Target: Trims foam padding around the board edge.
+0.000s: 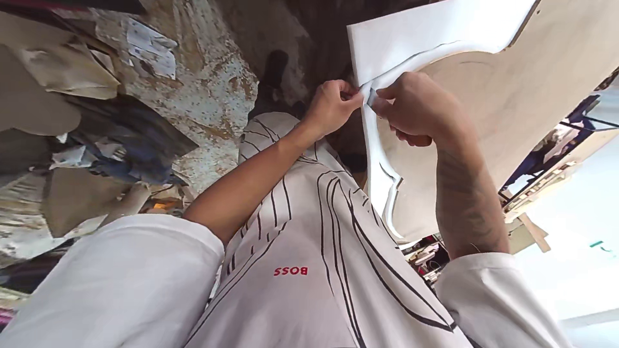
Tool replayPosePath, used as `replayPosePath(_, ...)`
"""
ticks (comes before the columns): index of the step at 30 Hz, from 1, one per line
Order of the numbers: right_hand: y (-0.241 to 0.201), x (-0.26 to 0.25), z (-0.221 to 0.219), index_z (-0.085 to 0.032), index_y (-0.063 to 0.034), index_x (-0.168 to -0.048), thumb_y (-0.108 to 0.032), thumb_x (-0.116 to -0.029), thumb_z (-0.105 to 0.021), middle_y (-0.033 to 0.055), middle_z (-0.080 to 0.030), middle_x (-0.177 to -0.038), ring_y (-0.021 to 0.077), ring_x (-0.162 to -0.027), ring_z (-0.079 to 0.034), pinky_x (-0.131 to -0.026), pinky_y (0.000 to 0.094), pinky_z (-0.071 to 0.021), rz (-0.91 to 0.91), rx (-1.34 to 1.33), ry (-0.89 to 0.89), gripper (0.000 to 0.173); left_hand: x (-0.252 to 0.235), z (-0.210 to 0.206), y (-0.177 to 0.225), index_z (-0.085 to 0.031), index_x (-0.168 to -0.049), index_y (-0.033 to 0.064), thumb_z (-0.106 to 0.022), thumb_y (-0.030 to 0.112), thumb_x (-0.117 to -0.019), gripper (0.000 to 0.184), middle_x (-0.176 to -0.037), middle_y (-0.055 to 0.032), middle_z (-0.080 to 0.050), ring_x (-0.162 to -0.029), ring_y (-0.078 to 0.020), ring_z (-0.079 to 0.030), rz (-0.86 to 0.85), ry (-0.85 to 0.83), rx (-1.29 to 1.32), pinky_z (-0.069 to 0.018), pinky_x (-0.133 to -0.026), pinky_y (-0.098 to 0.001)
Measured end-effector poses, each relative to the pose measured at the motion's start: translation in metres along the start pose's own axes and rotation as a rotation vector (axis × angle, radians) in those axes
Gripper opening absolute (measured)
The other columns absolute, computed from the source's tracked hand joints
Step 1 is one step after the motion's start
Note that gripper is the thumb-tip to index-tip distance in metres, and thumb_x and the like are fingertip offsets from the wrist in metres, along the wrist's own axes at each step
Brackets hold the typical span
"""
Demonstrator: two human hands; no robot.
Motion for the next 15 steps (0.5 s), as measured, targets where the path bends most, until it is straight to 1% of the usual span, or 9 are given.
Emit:
replayPosePath(2,-0.001,0.019,0.002,-0.071,-0.0154,-0.123,-0.04,-0.1079,-0.053,0.0081,-0.066,-0.067,0.0183,-0.044,-0.062,-0.041,0.0395,-0.0561,-0.013,0.059,0.022,0.034,0.002,0.0,-0.004,-0.072,-0.113,0.0094,-0.065,0.04,-0.0988,0.034,-0.102,-0.0049,-0.073,-0.092,-0.0125,-0.07,0.011,0.015,0.024,-0.0584,-0.085,-0.0371)
replayPosePath(3,-0.001,0.029,0.001,-0.072,-0.016,-0.119,-0.033,-0.107,-0.056,0.0076,-0.066,-0.067,0.0181,-0.044,-0.062,-0.04,0.0397,-0.0559,-0.007,0.101,0.027,0.026,0.003,-0.001,-0.006,-0.072,-0.114,0.0093,-0.065,0.04,-0.0992,0.035,-0.102,-0.0052,-0.073,-0.092,-0.0131,-0.07,0.013,0.018,0.038,-0.0583,-0.085,-0.0376)
replayPosePath(5,-0.003,0.035,-0.004,-0.071,-0.0156,-0.12,-0.022,-0.1029,-0.06,0.0077,-0.066,-0.068,0.0185,-0.045,-0.062,-0.041,0.0405,-0.0561,-0.015,0.158,0.034,0.021,0.005,-0.003,-0.009,-0.071,-0.114,0.008,-0.065,0.038,-0.0994,0.034,-0.101,-0.0061,-0.072,-0.089,-0.014,-0.069,0.002,0.03,0.067,-0.058,-0.083,-0.0372)
replayPosePath(6,-0.004,0.029,-0.008,-0.07,-0.0147,-0.119,-0.02,-0.1007,-0.061,0.0086,-0.067,-0.069,0.0191,-0.046,-0.062,-0.042,0.0412,-0.056,-0.018,0.172,0.044,0.021,0.005,-0.004,-0.009,-0.07,-0.114,0.0077,-0.065,0.036,-0.0992,0.033,-0.1,-0.0058,-0.072,-0.088,-0.0132,-0.069,-0.012,0.042,0.077,-0.0583,-0.082,-0.0357)
replayPosePath(7,-0.006,0.021,-0.011,-0.071,-0.0145,-0.123,-0.019,-0.0995,-0.062,0.0096,-0.068,-0.071,0.0199,-0.047,-0.063,-0.044,0.0425,-0.0563,-0.012,0.182,0.054,0.026,0.005,-0.004,-0.009,-0.07,-0.114,0.0073,-0.066,0.034,-0.0985,0.031,-0.1,-0.0055,-0.072,-0.086,-0.0127,-0.069,-0.027,0.062,0.097,-0.0588,-0.081,-0.0343)
replayPosePath(9,-0.007,0.014,-0.015,-0.071,-0.015,-0.123,-0.021,-0.1009,-0.06,0.0096,-0.069,-0.074,0.0204,-0.05,-0.064,-0.047,0.0436,-0.0576,-0.001,0.227,0.063,0.025,0.005,-0.004,-0.008,-0.069,-0.112,0.0072,-0.069,0.029,-0.0964,0.027,-0.1,-0.0047,-0.072,-0.087,-0.012,-0.07,-0.053,0.115,0.144,-0.06,-0.08,-0.0329)
replayPosePath(10,-0.007,0.019,-0.015,-0.07,-0.0166,-0.129,-0.021,-0.1014,-0.06,0.0097,-0.069,-0.076,0.0206,-0.052,-0.064,-0.048,0.0442,-0.0577,0.003,0.248,0.061,0.029,0.006,-0.004,-0.008,-0.069,-0.111,0.0071,-0.07,0.028,-0.0954,0.026,-0.1,-0.0046,-0.071,-0.087,-0.0119,-0.07,-0.064,0.142,0.167,-0.06,-0.08,-0.0327)
replayPosePath(13,-0.004,0.043,-0.016,-0.068,-0.0191,-0.132,-0.02,-0.1018,-0.06,0.0074,-0.066,-0.067,0.0189,-0.045,-0.061,-0.042,0.0426,-0.0541,0.03,0.278,0.046,0.031,0.008,-0.005,-0.008,-0.068,-0.107,0.0086,-0.072,0.025,-0.0931,0.022,-0.095,-0.0023,-0.071,-0.083,-0.0093,-0.069,-0.105,0.21,0.201,-0.0595,-0.077,-0.0296)
replayPosePath(15,-0.004,0.038,-0.022,-0.069,-0.0175,-0.13,-0.019,-0.1009,-0.06,0.0075,-0.065,-0.065,0.0188,-0.043,-0.06,-0.039,0.0418,-0.0538,0.022,0.265,0.033,0.03,0.009,-0.008,-0.01,-0.068,-0.106,0.0093,-0.072,0.024,-0.0928,0.02,-0.093,-0.0009,-0.071,-0.081,-0.0079,-0.069,-0.131,0.245,0.218,-0.0589,-0.075,-0.0278)
Point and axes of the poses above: each hand's wrist, its own x-axis away from the middle knuckle, its own z-axis out of the back of the hand, y = z × x, the point moved 5 cm from there along -x, towards the middle knuckle
